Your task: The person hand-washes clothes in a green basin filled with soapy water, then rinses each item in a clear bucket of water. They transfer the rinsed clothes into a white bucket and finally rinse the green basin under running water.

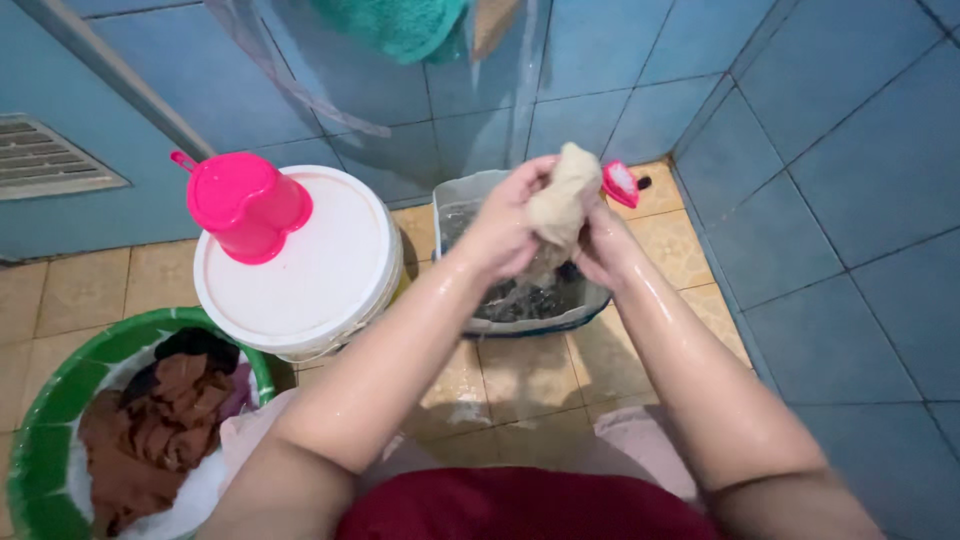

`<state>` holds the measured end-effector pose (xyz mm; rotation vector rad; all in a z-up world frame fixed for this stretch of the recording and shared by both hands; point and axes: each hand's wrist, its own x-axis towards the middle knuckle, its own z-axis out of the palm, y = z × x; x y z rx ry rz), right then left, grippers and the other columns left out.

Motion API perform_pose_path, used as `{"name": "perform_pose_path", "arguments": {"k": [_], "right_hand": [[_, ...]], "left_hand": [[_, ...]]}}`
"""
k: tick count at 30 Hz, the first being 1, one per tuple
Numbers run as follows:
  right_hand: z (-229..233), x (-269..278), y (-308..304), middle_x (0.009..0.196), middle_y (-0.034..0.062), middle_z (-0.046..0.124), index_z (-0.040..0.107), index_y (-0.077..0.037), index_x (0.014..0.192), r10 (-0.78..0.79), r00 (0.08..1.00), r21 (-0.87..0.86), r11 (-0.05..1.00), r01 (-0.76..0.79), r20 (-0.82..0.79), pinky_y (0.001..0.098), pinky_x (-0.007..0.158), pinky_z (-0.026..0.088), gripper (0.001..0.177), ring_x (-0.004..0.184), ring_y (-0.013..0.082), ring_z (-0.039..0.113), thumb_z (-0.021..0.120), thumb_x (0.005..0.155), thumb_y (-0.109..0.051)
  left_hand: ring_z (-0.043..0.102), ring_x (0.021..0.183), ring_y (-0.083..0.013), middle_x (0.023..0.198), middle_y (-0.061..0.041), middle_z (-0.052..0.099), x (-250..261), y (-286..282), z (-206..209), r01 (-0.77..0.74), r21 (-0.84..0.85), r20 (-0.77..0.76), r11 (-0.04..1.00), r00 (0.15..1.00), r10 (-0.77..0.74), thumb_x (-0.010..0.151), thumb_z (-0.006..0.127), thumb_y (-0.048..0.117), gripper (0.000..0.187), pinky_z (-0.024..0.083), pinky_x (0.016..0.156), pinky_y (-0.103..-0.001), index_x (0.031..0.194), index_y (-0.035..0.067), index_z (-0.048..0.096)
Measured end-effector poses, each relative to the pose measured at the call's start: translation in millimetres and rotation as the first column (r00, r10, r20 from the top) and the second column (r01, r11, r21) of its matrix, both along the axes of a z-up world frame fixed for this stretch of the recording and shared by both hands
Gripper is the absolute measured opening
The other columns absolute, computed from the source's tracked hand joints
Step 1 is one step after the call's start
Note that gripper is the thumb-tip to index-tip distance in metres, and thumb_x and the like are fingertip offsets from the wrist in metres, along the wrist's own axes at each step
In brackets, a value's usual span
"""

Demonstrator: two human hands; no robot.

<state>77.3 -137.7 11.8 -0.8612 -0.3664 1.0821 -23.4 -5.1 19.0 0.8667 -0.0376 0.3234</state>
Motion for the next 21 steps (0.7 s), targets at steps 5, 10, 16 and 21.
{"name": "perform_pose_path", "arguments": {"k": [5,10,16,21], "right_hand": [[16.9,-8.9,8.8,0.095,0.0089,0.074,0.069,-0.002,0.096,-0.299,0.874,0.033,0.95,0.311,0.384,0.0356,0.08,0.06,0.017,0.086,0.0201,0.073,0.079,0.083,0.001],[19.4,-59.2,9.0,0.114,0.0087,0.061,0.047,-0.003,0.122,-0.399,0.61,0.255,0.915,0.312,0.685,0.0312,0.091,0.056,0.042,0.105,0.0138,0.062,0.076,0.091,0.002],[15.1,-82.7,12.9,0.128,0.012,0.057,0.034,-0.003,0.149,-0.422,0.709,0.199,0.904,0.38,0.565,0.0325,0.098,0.056,0.071,0.114,0.0167,0.061,0.074,0.092,-0.003],[2.0,-67.6,17.2,0.139,0.0036,0.049,0.022,-0.008,0.163,-0.251,0.845,0.089,0.967,0.237,0.472,0.0276,0.094,0.055,0.09,0.115,0.0111,0.059,0.071,0.087,-0.013]], "left_hand": [[0.056,0.134,-0.0285,0.143,-0.013,0.055,-53.5,31.6,-42.1,-0.234,0.007,-0.204,0.972,0.952,0.23,0.094,0.065,0.014,0.057,0.046,0.115,-0.045,0.146,0.007,0.042],[0.058,0.127,-0.0426,0.142,-0.016,0.059,-76.8,15.4,-56.6,-0.044,-0.432,-0.434,0.901,0.886,-0.165,0.083,0.048,0.052,0.07,0.041,0.1,-0.064,0.143,0.014,0.049],[0.065,0.12,-0.0377,0.136,-0.025,0.062,-53.9,1.6,-31.3,-0.138,-0.394,-0.187,0.909,0.98,0.067,0.1,0.052,0.05,0.066,0.054,0.103,-0.05,0.144,0.0,0.048],[0.07,0.109,-0.0279,0.124,-0.021,0.067,-61.2,-13.4,-28.0,-0.235,0.416,-0.094,0.879,0.95,0.299,0.097,0.074,0.025,0.045,0.057,0.093,-0.044,0.132,0.005,0.054]]}}
